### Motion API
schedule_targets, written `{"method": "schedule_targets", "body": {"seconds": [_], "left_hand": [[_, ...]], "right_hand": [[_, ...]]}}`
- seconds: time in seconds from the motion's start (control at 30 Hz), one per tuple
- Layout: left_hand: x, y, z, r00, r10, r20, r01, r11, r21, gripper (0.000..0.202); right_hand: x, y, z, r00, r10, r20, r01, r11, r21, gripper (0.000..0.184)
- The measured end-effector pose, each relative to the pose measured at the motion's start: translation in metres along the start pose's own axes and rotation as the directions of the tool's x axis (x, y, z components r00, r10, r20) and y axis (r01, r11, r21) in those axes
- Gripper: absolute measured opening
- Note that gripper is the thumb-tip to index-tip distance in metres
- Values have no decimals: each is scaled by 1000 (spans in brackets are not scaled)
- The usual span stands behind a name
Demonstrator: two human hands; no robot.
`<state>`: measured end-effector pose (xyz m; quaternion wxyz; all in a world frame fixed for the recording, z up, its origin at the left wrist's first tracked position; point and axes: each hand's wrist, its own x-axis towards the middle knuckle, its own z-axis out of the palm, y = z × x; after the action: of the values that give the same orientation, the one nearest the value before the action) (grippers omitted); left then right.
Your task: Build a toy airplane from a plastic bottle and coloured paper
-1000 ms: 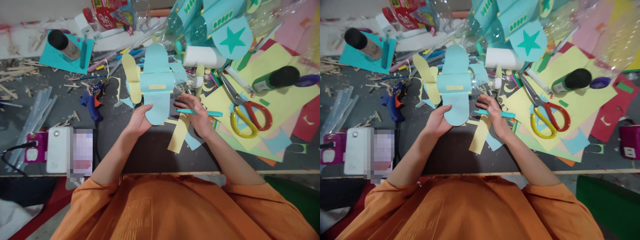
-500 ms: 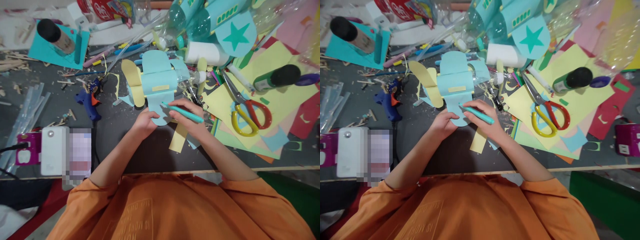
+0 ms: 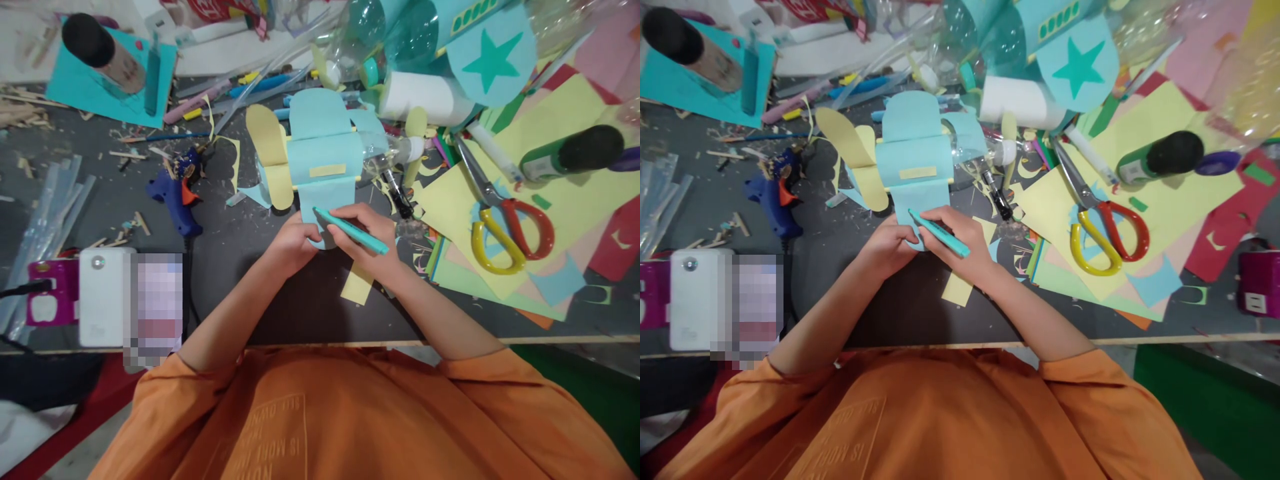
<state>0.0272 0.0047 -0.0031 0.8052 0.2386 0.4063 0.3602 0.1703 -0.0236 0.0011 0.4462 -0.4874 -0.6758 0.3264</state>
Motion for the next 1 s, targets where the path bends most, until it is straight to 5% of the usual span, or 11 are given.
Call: {"method": "schedule_targets", "body": {"seconds": [1.0], "left_hand": [[3,-3,-5,999,27,47,-25,998,-49,32]], "right_hand": [[0,-1,-2,995,25,-97,-26,1000,-14,10]]}}
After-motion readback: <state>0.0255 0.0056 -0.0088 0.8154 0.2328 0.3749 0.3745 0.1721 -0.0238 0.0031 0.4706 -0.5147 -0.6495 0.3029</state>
